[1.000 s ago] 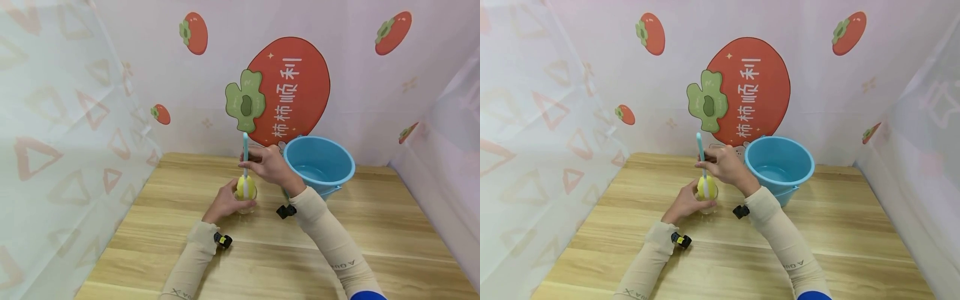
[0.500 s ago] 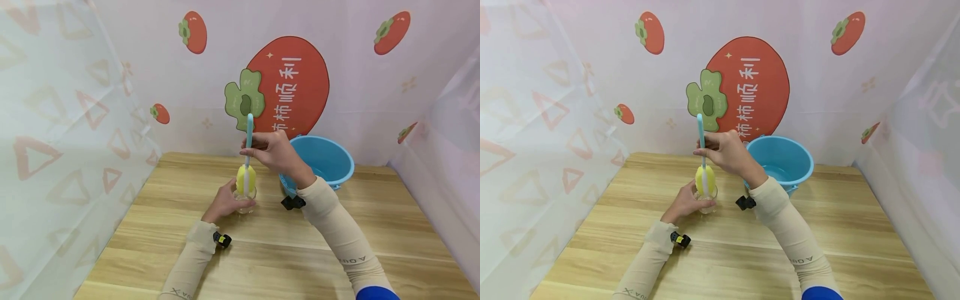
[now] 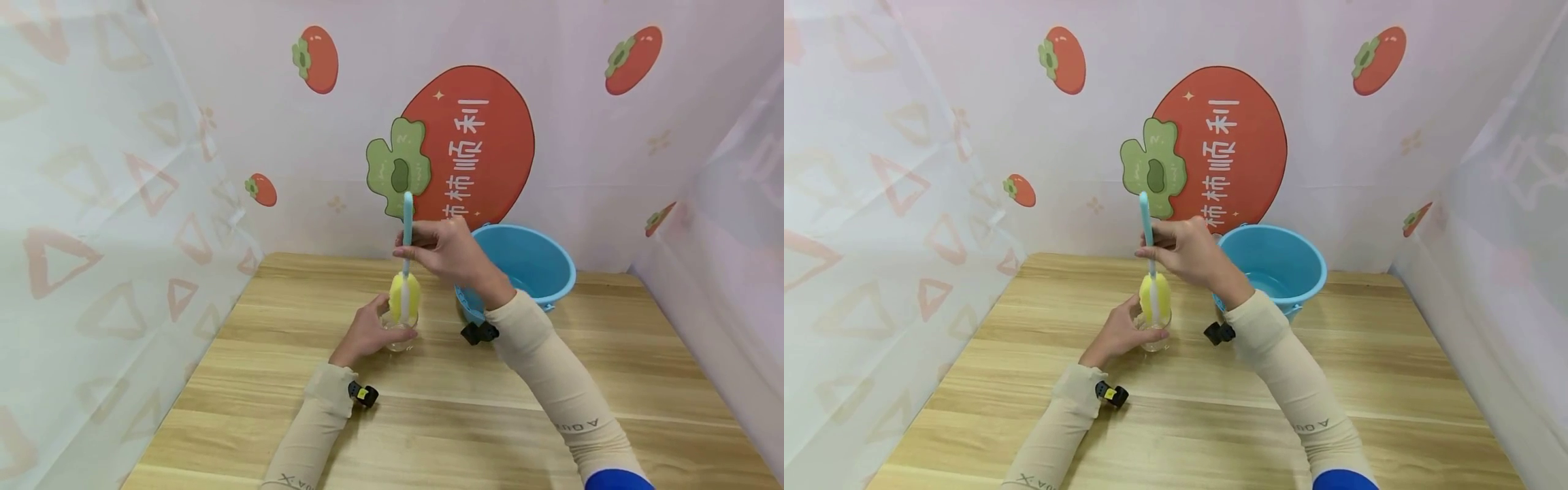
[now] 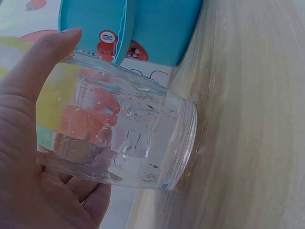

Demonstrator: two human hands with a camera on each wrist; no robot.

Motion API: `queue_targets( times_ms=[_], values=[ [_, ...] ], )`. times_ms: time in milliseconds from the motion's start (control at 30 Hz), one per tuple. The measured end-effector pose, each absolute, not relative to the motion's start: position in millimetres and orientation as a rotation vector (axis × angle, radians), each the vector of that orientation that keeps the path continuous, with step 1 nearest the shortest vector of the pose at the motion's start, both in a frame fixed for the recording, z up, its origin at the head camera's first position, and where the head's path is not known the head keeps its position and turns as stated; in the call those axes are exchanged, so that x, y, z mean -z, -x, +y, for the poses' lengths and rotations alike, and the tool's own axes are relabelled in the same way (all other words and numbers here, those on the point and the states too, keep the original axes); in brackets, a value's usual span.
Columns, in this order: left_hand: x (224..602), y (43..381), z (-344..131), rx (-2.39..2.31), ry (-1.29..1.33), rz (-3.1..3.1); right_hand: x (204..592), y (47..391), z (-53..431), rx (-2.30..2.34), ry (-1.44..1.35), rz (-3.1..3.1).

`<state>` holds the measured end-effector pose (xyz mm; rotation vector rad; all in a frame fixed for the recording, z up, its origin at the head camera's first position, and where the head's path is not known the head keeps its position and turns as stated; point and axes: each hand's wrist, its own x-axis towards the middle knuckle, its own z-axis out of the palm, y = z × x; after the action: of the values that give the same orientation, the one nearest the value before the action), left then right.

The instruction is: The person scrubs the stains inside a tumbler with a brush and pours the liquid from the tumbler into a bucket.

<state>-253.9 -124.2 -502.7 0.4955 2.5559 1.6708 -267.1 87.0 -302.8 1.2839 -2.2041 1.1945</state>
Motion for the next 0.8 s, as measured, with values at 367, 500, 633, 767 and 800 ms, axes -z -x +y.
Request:
queue_targets(
  times_ms=[367,500,633,767,800],
  values=[
    [503.8,256.4,-123.7,-1.636,-0.529,2.579,275.9,269.6,101.8,-0.960,-1.450,-2.092],
    [503.7,256.2,-124.7,-1.636,-0.525,2.576,305.6,268.4,106.9,-0.741,-1.536,-2.148],
    [504.2,256.0,-124.6,-1.626,-0.499,2.563,346.3,259.9,117.0,-0.574,-1.612,-2.236],
    [506.0,255.7,-124.3,-1.622,-0.506,2.581,387.9,252.3,128.0,-0.319,-1.684,-2.172],
    [505.7,255.5,-124.4,-1.620,-0.508,2.585,397.3,250.5,130.3,-0.250,-1.704,-2.135]
  ],
)
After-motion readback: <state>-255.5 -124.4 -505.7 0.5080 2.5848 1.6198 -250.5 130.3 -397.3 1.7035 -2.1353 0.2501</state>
